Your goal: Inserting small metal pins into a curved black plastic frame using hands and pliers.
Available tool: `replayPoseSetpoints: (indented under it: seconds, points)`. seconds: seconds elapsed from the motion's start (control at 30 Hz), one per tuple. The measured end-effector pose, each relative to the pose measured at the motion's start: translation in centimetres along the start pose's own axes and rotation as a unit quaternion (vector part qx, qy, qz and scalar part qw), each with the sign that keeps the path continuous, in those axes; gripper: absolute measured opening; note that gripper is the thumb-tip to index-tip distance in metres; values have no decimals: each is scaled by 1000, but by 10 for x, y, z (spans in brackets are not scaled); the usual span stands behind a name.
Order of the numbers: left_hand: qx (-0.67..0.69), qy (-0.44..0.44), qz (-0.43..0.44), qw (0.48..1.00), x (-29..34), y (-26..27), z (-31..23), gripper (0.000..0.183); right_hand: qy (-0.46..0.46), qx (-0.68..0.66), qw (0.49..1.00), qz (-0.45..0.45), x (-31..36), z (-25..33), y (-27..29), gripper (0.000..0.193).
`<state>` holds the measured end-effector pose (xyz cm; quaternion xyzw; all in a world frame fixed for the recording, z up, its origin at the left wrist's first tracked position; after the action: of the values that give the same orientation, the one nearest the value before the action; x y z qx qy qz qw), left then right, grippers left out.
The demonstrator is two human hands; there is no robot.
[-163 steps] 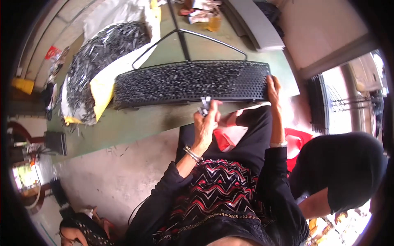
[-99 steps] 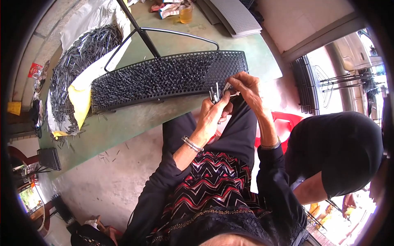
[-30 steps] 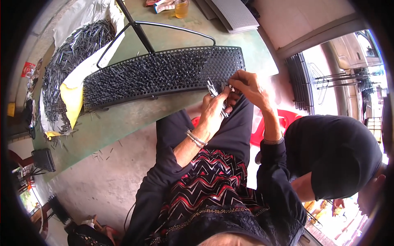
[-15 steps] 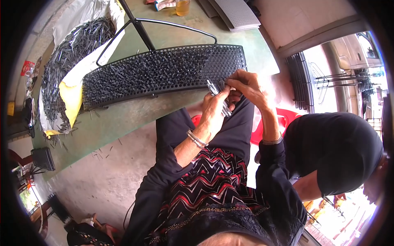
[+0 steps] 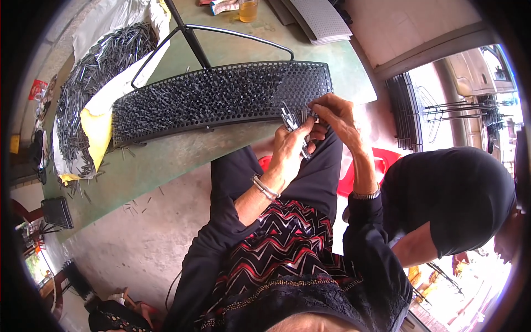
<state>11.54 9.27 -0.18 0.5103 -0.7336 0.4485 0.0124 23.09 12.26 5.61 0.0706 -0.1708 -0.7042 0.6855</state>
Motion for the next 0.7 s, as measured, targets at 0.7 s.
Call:
replayPoseSetpoints:
  seconds: [0.7]
  points:
    - [118,119,75,983,-20,11,40,28,139,1,954,-265,-81,-25,38,14]
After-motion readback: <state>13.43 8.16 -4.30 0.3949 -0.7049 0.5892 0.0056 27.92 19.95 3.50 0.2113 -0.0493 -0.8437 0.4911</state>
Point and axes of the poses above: each hand's wrist, its own x-axis away from the middle knuckle, its own y-axis out of the back of the hand, z = x × y, the point moved 9 cm from there along -x, towards the middle knuckle
